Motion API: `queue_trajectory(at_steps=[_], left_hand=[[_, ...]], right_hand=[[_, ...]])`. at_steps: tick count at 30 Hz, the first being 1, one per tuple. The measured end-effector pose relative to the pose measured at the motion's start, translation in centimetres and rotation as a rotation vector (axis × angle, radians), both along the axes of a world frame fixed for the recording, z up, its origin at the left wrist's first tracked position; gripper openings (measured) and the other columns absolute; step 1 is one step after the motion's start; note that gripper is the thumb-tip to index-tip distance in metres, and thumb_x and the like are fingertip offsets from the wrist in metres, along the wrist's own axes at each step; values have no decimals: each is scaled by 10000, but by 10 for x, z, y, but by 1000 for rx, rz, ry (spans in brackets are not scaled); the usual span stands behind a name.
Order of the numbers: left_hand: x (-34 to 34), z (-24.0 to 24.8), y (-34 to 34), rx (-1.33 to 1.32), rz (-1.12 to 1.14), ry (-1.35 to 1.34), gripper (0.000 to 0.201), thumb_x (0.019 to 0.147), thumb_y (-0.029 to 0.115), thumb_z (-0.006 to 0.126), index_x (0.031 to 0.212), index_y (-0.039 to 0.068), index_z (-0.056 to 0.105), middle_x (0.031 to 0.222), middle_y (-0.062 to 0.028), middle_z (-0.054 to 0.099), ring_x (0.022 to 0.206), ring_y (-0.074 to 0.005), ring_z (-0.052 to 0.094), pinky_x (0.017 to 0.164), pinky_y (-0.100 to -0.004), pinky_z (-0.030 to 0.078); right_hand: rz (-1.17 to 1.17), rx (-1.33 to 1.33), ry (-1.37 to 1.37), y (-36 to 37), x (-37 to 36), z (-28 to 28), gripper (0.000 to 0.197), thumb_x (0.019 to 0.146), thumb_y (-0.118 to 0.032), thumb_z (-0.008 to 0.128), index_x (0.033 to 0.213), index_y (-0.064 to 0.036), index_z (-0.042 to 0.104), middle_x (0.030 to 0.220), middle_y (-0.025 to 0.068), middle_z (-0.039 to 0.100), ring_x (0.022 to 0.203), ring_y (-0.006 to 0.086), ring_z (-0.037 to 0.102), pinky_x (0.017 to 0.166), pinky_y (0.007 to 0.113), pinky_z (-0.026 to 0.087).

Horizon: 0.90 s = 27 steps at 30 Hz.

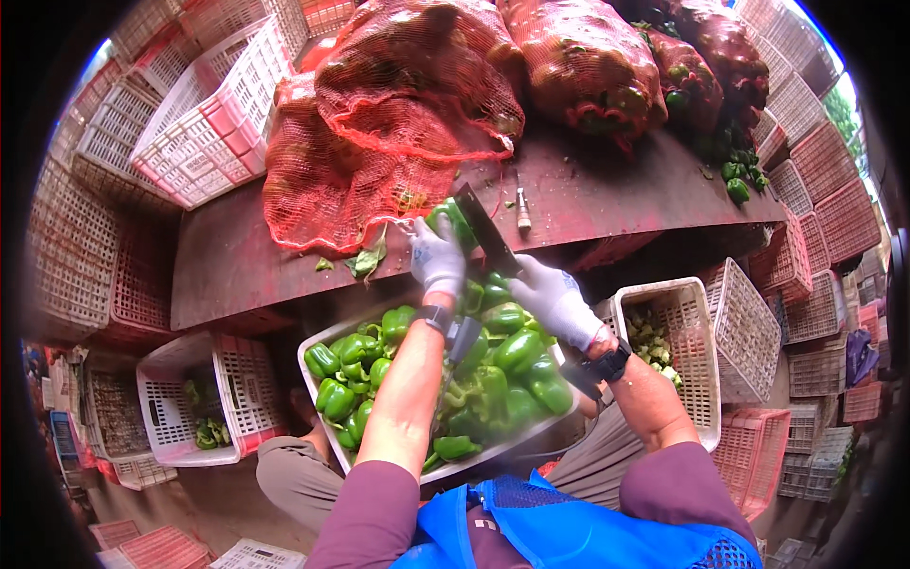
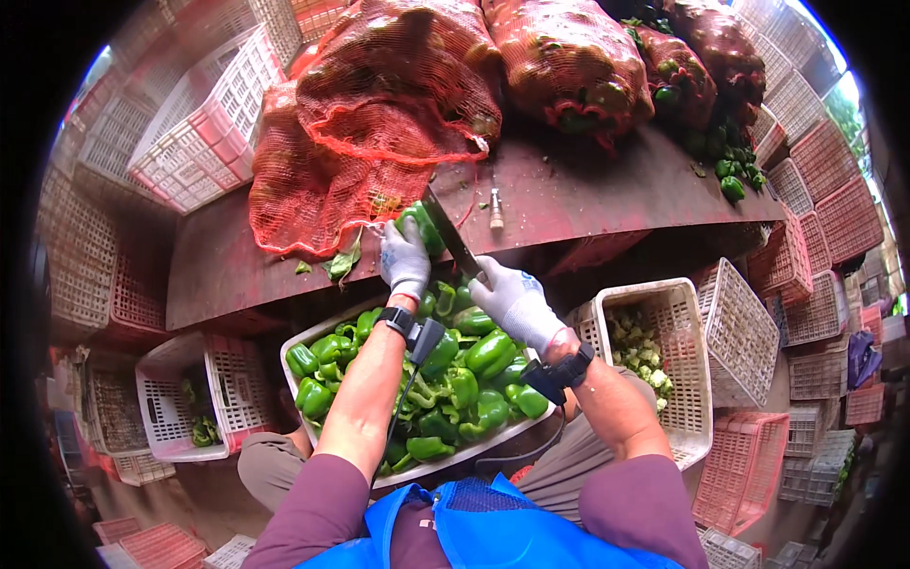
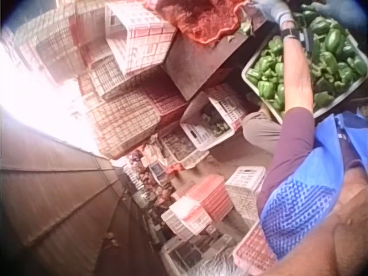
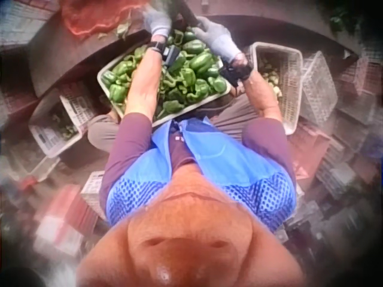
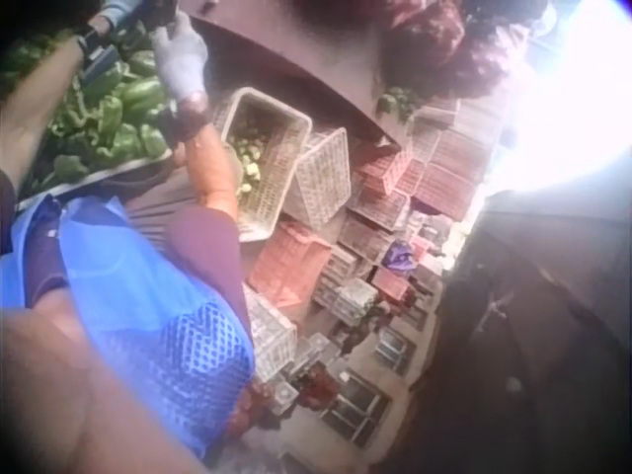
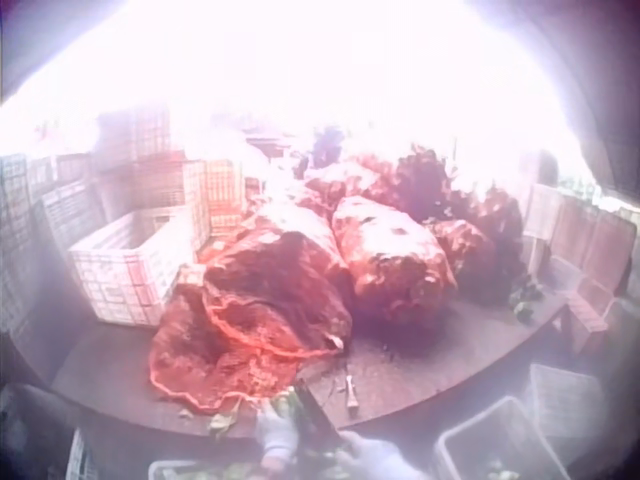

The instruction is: Sorting, trimming, and cleaning green bell peppers into crates and bags.

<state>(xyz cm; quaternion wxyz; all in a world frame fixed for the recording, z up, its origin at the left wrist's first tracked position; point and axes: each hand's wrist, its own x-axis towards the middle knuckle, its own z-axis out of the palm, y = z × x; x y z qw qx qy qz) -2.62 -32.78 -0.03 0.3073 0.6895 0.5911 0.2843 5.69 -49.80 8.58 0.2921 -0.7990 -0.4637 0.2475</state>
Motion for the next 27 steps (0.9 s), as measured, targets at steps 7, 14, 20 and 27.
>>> queue_trajectory(at_steps=[7, 14, 20, 27], left_hand=[[1, 0, 14, -55, 29, -17, 605, 969, 534, 354, 1152, -13, 540, 1039, -313, 629, 969, -476, 610, 831, -542, 466], [-5, -6, 15, -62, -48, -21, 601, 972, 503, 375, 1224, -25, 513, 1086, -317, 616, 1009, -457, 608, 859, -521, 471], [-8, -22, 29, -137, -102, -221, 674, 975, 527, 382, 1367, -19, 432, 1252, -317, 553, 1157, -452, 545, 946, -463, 445], [-10, -26, 32, -243, 40, -540, 915, 822, 512, 701, 1429, -51, 314, 1296, -257, 545, 1162, -333, 569, 971, -389, 448]], right_hand=[[56, -82, 136, 37, 15, 11, 381, 849, -298, 550, 1092, -6, 582, 915, 220, 675, 849, 359, 664, 752, 427, 497], [116, -206, 180, 85, 0, -11, 328, 824, -258, 530, 973, 19, 624, 938, 249, 667, 907, 390, 644, 796, 440, 495], [14, -129, 214, 75, 9, -38, 322, 829, -280, 525, 985, -17, 624, 919, 212, 679, 878, 373, 655, 777, 438, 499], [-106, -1, -519, 39, 38, 28, 329, 866, -288, 555, 1151, -126, 580, 884, 167, 701, 833, 367, 677, 729, 483, 522]])
